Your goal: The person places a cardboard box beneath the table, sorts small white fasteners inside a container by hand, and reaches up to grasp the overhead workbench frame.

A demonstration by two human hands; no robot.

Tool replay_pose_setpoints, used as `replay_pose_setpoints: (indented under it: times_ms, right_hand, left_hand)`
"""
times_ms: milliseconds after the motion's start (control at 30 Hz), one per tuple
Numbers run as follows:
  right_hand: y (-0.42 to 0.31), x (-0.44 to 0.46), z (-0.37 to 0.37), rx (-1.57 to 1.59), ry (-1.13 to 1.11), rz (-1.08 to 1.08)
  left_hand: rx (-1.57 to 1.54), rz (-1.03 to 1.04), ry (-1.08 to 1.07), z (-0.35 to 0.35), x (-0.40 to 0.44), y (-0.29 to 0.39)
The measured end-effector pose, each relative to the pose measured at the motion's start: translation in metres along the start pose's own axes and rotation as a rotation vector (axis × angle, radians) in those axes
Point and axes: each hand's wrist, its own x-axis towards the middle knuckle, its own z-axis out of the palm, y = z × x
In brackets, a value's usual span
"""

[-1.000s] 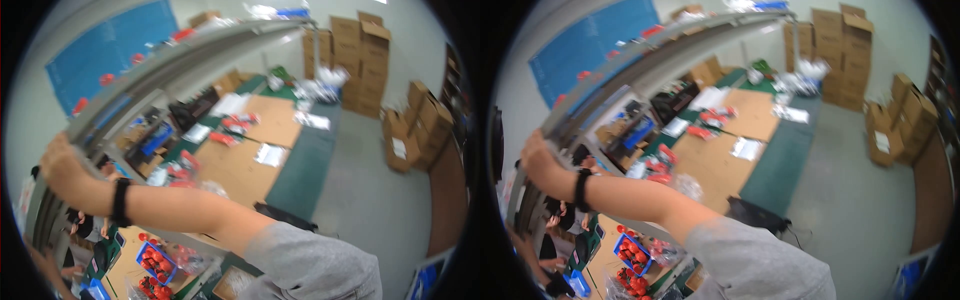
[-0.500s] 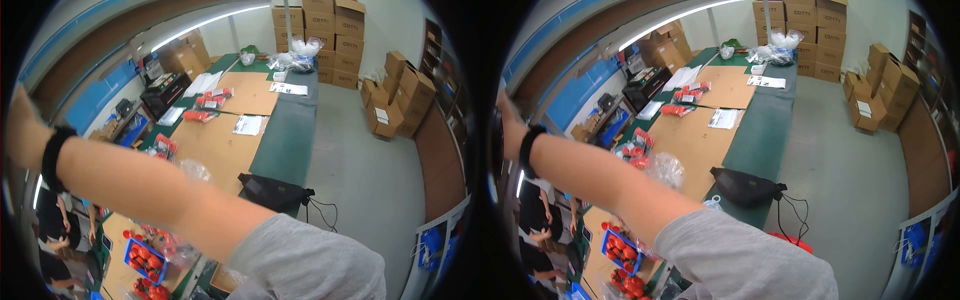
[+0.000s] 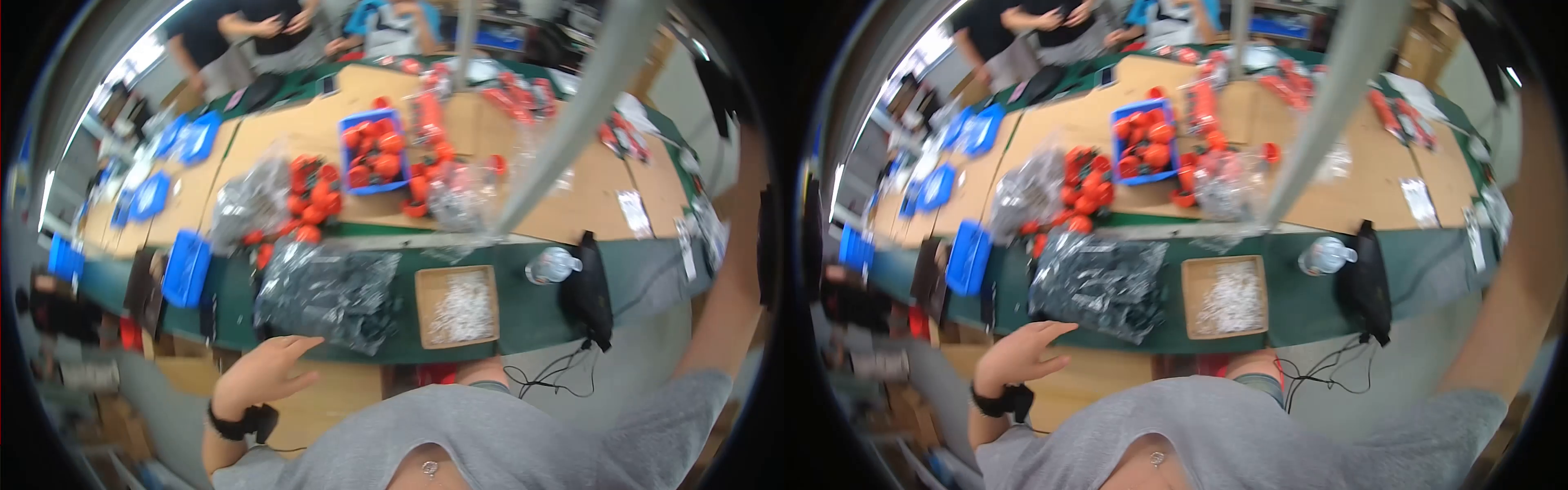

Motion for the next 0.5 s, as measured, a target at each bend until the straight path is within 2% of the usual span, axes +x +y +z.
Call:
replay_pose_setpoints:
  times_ms: [33, 67, 100, 133, 200, 267, 300, 367, 433, 467, 500]
  right_hand:
    - [-0.035, -0.013, -0.004, 0.121, 0.035, 0.085]
    - [-0.069, -0.024, -0.014, 0.236, 0.054, 0.167]
    - [-0.090, -0.035, -0.016, -0.110, 0.019, -0.097]
    - [-0.107, -0.043, -0.018, -0.464, 0.008, -0.365]
    - [-0.131, -0.057, -0.011, 0.114, -0.071, -0.255]
    - [-0.179, -0.088, -0.003, 0.365, -0.221, -0.184]
    - [-0.201, -0.101, 0.002, 0.420, -0.217, -0.208]
    - [-0.239, -0.127, 0.005, 0.468, -0.423, -0.097]
    - [-0.267, -0.150, 0.003, 0.481, -0.639, 0.003]
    - [-0.279, -0.159, 0.001, 0.477, -0.749, 0.050]
    - [-0.288, -0.155, 0.009, 0.505, -0.749, 0.023]
  left_hand:
    - [-0.031, -0.061, 0.013, 0.026, -0.013, -0.021]
    - [-0.155, -0.134, 0.119, 0.055, -0.029, -0.038]
    - [-0.276, -0.211, 0.229, 0.083, -0.042, -0.050]
    - [-0.308, -0.259, 0.247, 0.108, -0.055, -0.057]
    - [-0.611, -0.572, 0.311, 0.157, -0.078, -0.068]
    - [-0.946, -0.678, 0.402, 0.234, -0.097, -0.100]
    - [-0.953, -0.752, 0.429, 0.268, -0.104, -0.112]
    - [-0.988, -0.860, 0.478, 0.334, -0.113, -0.131]
    - [-0.555, -1.188, 0.504, 0.387, -0.115, -0.136]
    - [-0.580, -1.221, 0.515, 0.394, -0.117, -0.128]
    - [-0.517, -1.315, 0.429, 0.397, -0.114, -0.125]
